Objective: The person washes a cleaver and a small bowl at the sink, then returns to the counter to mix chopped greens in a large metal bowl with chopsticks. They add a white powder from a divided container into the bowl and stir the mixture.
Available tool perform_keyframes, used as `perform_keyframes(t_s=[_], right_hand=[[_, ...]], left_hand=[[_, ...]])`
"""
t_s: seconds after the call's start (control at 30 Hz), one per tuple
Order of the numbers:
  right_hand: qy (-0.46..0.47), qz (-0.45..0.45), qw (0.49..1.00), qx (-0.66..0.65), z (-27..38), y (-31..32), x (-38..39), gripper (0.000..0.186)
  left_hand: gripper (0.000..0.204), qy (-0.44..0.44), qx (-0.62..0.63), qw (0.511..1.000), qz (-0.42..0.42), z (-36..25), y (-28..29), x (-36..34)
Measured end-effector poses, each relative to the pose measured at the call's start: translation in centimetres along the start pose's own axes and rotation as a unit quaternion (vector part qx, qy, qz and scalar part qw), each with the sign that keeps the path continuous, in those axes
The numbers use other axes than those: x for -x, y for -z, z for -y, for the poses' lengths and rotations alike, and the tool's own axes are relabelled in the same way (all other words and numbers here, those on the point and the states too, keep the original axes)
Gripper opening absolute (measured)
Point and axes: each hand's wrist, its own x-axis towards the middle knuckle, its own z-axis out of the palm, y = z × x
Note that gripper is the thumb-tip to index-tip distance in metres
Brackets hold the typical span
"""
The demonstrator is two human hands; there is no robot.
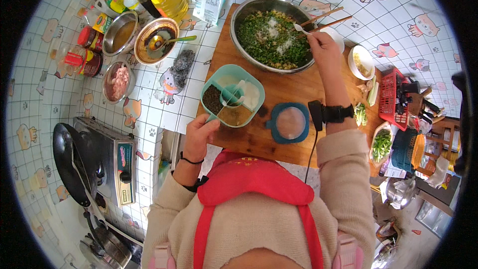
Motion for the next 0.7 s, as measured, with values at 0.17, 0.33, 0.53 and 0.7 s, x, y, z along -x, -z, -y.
perform_keyframes(t_s=[0.17,0.33,0.53,0.7], right_hand=[[0.128,0.002,0.989,0.081,1.1,-0.6,0.2,0.007],[0.036,0.019,0.999,-0.011,2.2,0.2,1.6,0.007],[-0.207,0.199,0.923,-0.255,5.4,3.1,6.4,0.012],[-0.185,0.212,0.929,-0.24,7.6,3.2,7.6,0.009]], left_hand=[[0.013,0.003,0.02,1.0,0.002,0.1,0.4,-0.2],[0.012,0.005,-0.004,1.0,-0.012,0.2,0.6,-0.1],[0.011,0.008,0.011,1.0,0.007,0.4,0.4,-0.2],[0.01,0.002,0.026,0.999,0.026,0.8,0.2,-0.2]])
